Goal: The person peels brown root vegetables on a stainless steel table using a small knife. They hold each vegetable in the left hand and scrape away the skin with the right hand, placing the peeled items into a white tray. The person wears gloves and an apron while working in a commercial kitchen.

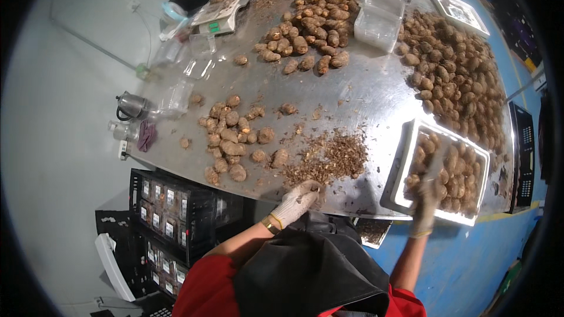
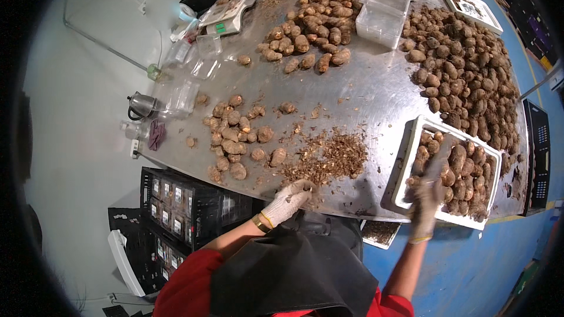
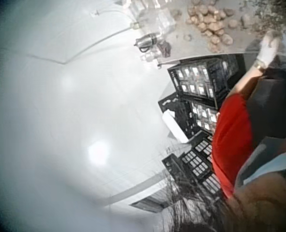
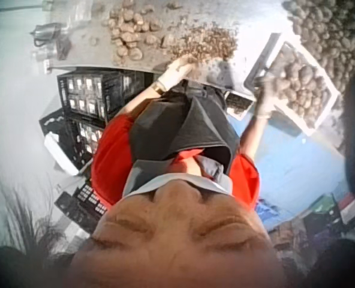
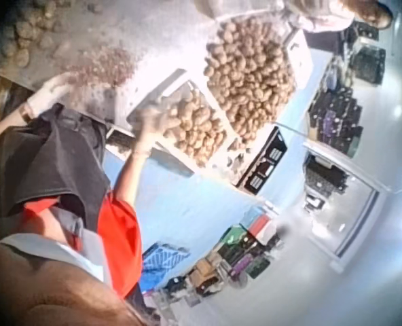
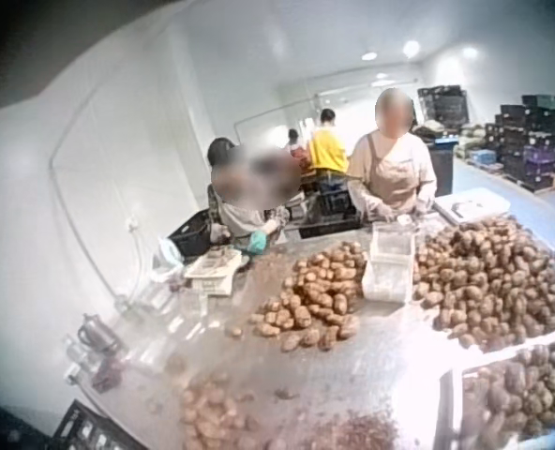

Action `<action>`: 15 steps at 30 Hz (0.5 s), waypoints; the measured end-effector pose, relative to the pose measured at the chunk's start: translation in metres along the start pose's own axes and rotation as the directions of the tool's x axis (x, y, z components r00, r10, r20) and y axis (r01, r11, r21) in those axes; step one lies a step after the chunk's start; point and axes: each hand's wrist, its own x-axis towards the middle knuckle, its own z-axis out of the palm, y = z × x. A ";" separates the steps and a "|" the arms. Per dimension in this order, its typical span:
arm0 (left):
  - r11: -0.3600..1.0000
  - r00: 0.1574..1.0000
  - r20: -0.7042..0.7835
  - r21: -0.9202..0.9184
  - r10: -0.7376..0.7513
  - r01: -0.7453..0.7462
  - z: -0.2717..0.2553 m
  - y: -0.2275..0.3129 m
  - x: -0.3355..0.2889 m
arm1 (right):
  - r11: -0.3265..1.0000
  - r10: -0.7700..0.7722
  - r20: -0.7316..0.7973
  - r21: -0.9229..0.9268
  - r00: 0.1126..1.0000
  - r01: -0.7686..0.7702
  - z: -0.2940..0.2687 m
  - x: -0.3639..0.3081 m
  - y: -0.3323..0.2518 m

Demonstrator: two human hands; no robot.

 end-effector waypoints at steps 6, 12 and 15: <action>0.655 0.803 -0.165 0.681 0.573 -0.327 -0.083 -0.036 0.018 | 0.957 0.248 0.222 0.097 0.943 -0.274 0.115 -0.075 0.057; -0.016 0.596 0.032 0.999 0.803 -0.031 -0.181 -0.004 0.078 | 0.169 0.554 0.564 0.644 0.613 -0.746 0.149 -0.121 0.079; -0.090 0.794 -0.065 0.985 0.605 0.149 -0.192 -0.001 0.099 | 0.486 0.441 0.546 0.522 0.712 -0.702 0.170 -0.141 0.069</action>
